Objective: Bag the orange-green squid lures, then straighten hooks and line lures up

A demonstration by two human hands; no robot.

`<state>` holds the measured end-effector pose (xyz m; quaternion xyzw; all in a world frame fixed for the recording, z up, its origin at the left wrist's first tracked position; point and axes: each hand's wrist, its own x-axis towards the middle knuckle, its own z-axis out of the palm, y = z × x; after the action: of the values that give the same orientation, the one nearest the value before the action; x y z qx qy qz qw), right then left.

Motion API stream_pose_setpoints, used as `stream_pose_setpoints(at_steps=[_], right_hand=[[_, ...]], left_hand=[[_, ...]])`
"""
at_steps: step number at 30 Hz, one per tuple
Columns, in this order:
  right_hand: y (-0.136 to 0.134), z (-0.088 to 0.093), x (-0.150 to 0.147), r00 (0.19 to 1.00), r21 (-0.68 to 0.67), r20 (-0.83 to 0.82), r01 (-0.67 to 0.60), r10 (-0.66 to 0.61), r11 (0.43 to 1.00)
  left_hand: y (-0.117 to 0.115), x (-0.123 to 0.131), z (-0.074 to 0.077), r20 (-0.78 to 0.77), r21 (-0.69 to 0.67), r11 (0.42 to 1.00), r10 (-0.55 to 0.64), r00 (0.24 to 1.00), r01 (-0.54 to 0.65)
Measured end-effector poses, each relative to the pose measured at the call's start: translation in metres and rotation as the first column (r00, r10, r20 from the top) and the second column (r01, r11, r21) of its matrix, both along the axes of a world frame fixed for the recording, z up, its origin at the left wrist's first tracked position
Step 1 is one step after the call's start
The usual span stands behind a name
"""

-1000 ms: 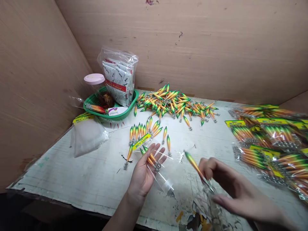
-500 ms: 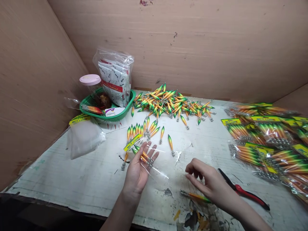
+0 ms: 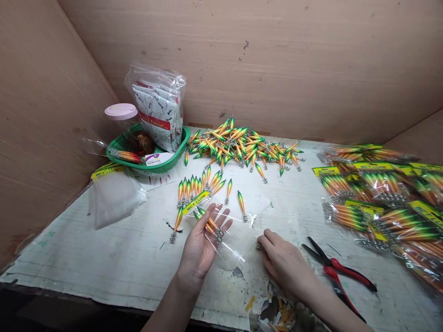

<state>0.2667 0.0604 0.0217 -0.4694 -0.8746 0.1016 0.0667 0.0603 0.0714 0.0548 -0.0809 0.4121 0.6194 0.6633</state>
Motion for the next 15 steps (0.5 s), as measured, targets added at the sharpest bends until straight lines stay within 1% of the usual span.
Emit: stream_pose_setpoints(at_steps=[2,3,5,6,7,8,10,11,12,13,15], right_hand=[[0.002,0.013,0.001,0.976,-0.093,-0.217,-0.004,-0.016,0.996],[0.002,0.020,0.002,0.937,-0.164,-0.344,0.003,-0.060,0.987],[0.003,0.031,0.007,0.811,-0.343,-0.547,0.011,-0.210,0.939],[0.003,0.034,0.010,0.745,-0.445,-0.595,0.009,-0.303,0.896],[0.003,0.036,0.013,0.686,-0.542,-0.610,0.005,-0.398,0.840],[0.003,0.035,0.015,0.639,-0.637,-0.596,-0.007,-0.486,0.771],[0.000,0.031,0.019,0.586,-0.790,-0.518,-0.047,-0.624,0.611],[-0.002,0.028,0.021,0.571,-0.840,-0.472,-0.060,-0.672,0.539],[-0.004,0.026,0.023,0.554,-0.874,-0.434,-0.067,-0.710,0.482],[-0.007,0.023,0.025,0.532,-0.895,-0.408,-0.072,-0.742,0.441],[-0.013,0.018,0.031,0.487,-0.920,-0.373,-0.088,-0.790,0.381]], left_hand=[[-0.001,-0.001,0.000,-0.002,0.001,1.000,0.000,1.000,0.000],[-0.001,-0.002,0.000,-0.003,0.002,1.000,-0.001,1.000,0.001],[-0.001,-0.003,-0.001,-0.004,0.003,1.000,-0.002,1.000,0.002],[-0.001,-0.004,-0.003,-0.002,0.006,1.000,-0.004,1.000,0.004],[-0.001,-0.004,-0.004,0.002,0.007,1.000,-0.007,1.000,0.007],[-0.001,-0.004,-0.005,0.008,0.008,1.000,-0.013,1.000,0.013],[-0.001,-0.003,-0.007,0.020,0.002,1.000,-0.023,1.000,0.023],[-0.001,-0.003,-0.007,0.023,-0.001,1.000,-0.027,0.999,0.027],[-0.001,-0.002,-0.007,0.024,-0.002,1.000,-0.030,0.999,0.030],[-0.001,-0.002,-0.007,0.023,-0.001,0.999,-0.032,0.999,0.032],[-0.001,-0.001,-0.006,0.019,0.002,0.999,-0.036,0.999,0.036]])
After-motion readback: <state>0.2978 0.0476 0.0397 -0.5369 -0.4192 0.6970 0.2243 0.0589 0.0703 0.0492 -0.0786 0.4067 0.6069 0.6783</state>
